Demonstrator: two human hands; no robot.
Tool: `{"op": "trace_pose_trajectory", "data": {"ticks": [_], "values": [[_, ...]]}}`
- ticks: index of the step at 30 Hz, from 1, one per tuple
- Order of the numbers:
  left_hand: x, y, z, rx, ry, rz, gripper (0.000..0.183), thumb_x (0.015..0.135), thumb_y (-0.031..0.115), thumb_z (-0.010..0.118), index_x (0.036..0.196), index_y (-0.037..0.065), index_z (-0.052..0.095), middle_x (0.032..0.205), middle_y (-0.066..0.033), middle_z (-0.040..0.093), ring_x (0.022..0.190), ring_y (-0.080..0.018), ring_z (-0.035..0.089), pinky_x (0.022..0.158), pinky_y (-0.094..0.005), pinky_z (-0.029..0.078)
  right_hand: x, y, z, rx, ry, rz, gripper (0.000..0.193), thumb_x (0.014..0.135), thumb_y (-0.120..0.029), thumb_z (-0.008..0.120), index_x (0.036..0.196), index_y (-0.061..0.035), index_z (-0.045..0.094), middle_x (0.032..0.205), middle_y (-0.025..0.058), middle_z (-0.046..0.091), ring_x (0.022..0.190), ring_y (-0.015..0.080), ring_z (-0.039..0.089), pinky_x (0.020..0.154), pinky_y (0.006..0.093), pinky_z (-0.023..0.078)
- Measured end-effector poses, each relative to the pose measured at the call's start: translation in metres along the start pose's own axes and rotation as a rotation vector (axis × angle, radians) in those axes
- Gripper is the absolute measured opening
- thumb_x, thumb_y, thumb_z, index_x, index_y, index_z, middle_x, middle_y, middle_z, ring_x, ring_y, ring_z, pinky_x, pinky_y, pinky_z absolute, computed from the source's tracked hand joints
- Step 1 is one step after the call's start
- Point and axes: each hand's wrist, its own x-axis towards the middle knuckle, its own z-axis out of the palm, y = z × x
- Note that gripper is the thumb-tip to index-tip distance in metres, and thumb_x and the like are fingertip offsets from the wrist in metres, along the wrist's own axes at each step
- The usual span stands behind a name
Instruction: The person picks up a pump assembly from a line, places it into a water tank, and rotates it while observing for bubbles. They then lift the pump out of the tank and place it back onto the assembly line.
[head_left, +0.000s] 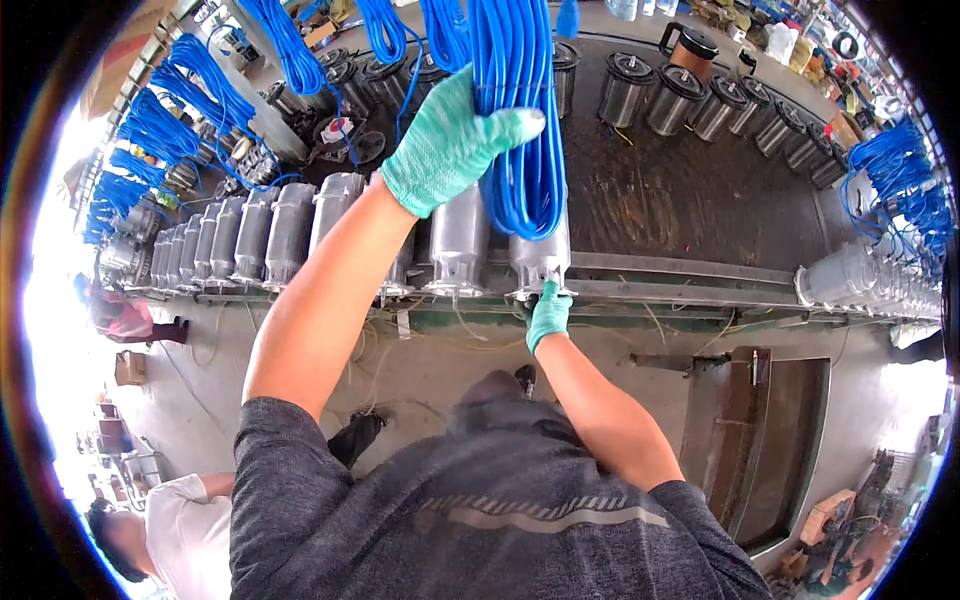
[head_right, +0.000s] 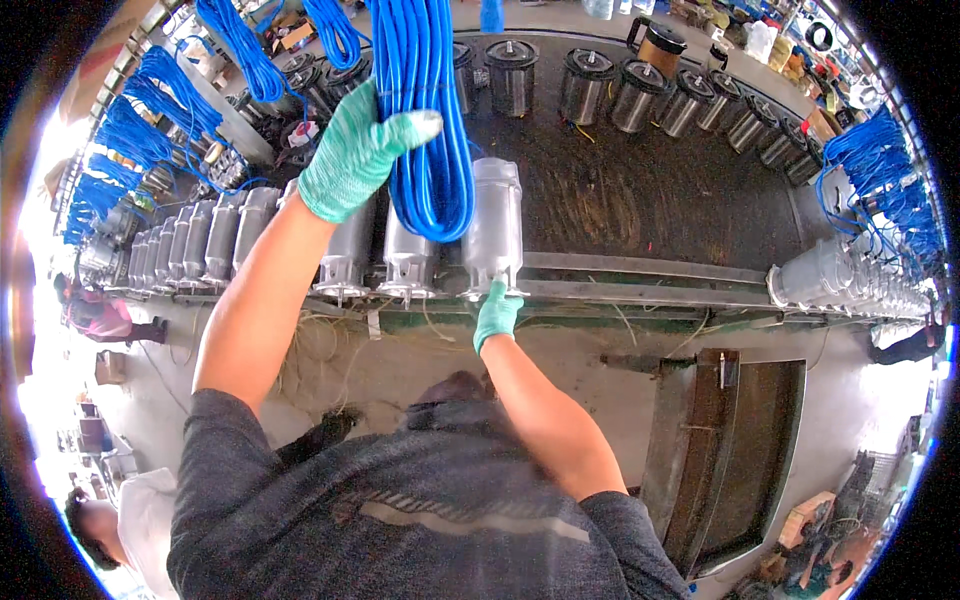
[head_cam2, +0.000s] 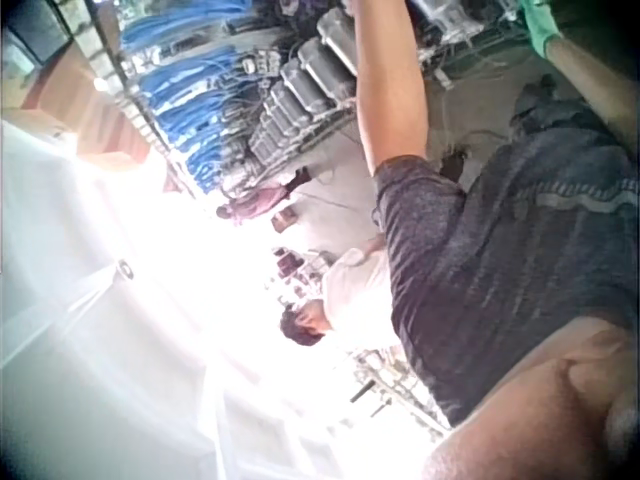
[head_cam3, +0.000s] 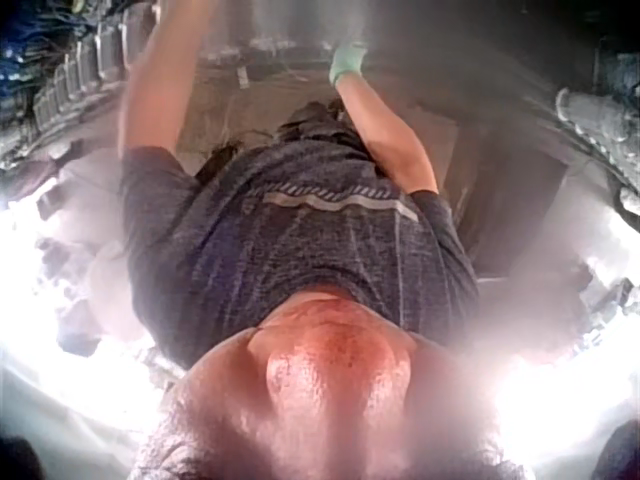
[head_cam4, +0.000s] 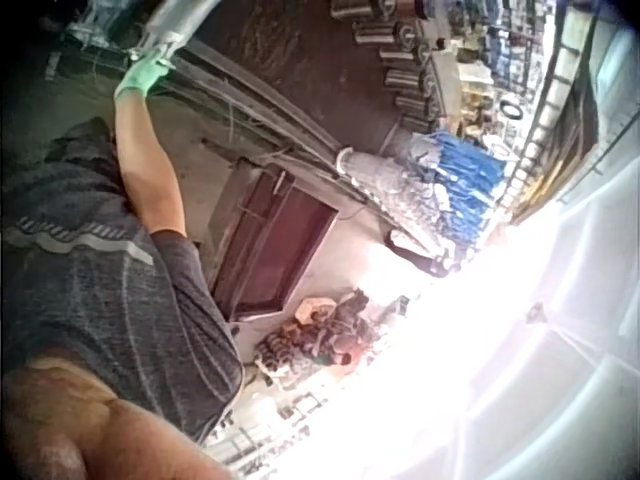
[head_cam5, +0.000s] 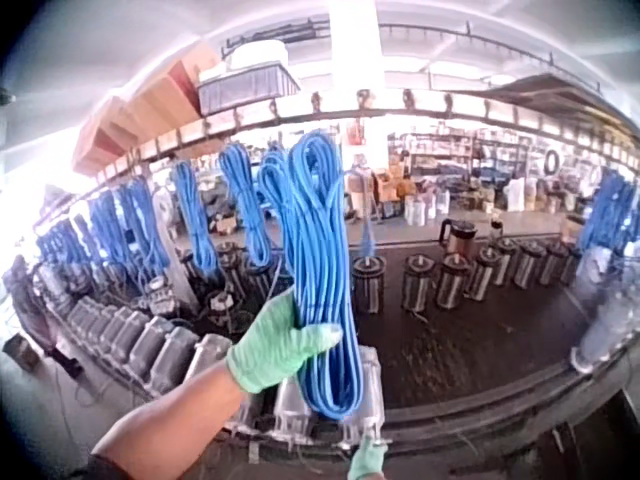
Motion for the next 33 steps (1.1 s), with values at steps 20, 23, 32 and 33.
{"op": "trace_pose_trajectory", "data": {"ticks": [20,23,32,33], "values": [[0.037,-0.115,-0.002,-0.104,0.027,-0.044,0.056,0.085,0.007,0.075,0.137,0.003,0.056,0.120,-0.0039,0.068,0.106,-0.0141,0.063,0.098,-0.0333,0.051,-0.021,-0.108,-0.167,-0.293,-0.059,0.143,0.038,0.103,-0.041,0.060,0.122,-0.0084,0.063,0.105,0.0105,0.069,0.084,0.0277,0.067,0.073,0.0445,0.058],[0.077,-0.124,0.004,-0.162,0.007,0.026,0.050,0.087,0.007,0.073,0.134,0.004,0.058,0.115,-0.0058,0.071,0.101,-0.0160,0.065,0.097,-0.0339,0.052,-0.023,-0.117,-0.257,-0.208,0.131,0.102,0.038,0.103,-0.043,0.058,0.120,-0.0100,0.061,0.103,0.0118,0.069,0.081,0.0297,0.067,0.068,0.0461,0.057],[0.215,-0.066,0.015,0.069,0.257,0.113,0.033,0.092,0.004,0.069,0.123,0.002,0.060,0.101,-0.0111,0.074,0.088,-0.0201,0.070,0.083,-0.0362,0.055,-0.095,-0.086,-0.449,0.091,0.604,0.019,0.047,0.102,-0.049,0.057,0.124,-0.0081,0.053,0.102,0.0187,0.067,0.077,0.0353,0.064,0.065,0.0503,0.055],[0.226,-0.064,0.015,0.063,0.268,0.085,0.033,0.091,0.005,0.069,0.123,0.003,0.060,0.100,-0.0118,0.074,0.088,-0.0207,0.070,0.083,-0.0369,0.055,-0.101,-0.079,-0.461,0.101,0.604,0.040,0.048,0.100,-0.053,0.058,0.122,-0.0104,0.053,0.107,0.0191,0.066,0.082,0.0381,0.065,0.070,0.0541,0.056]]}}
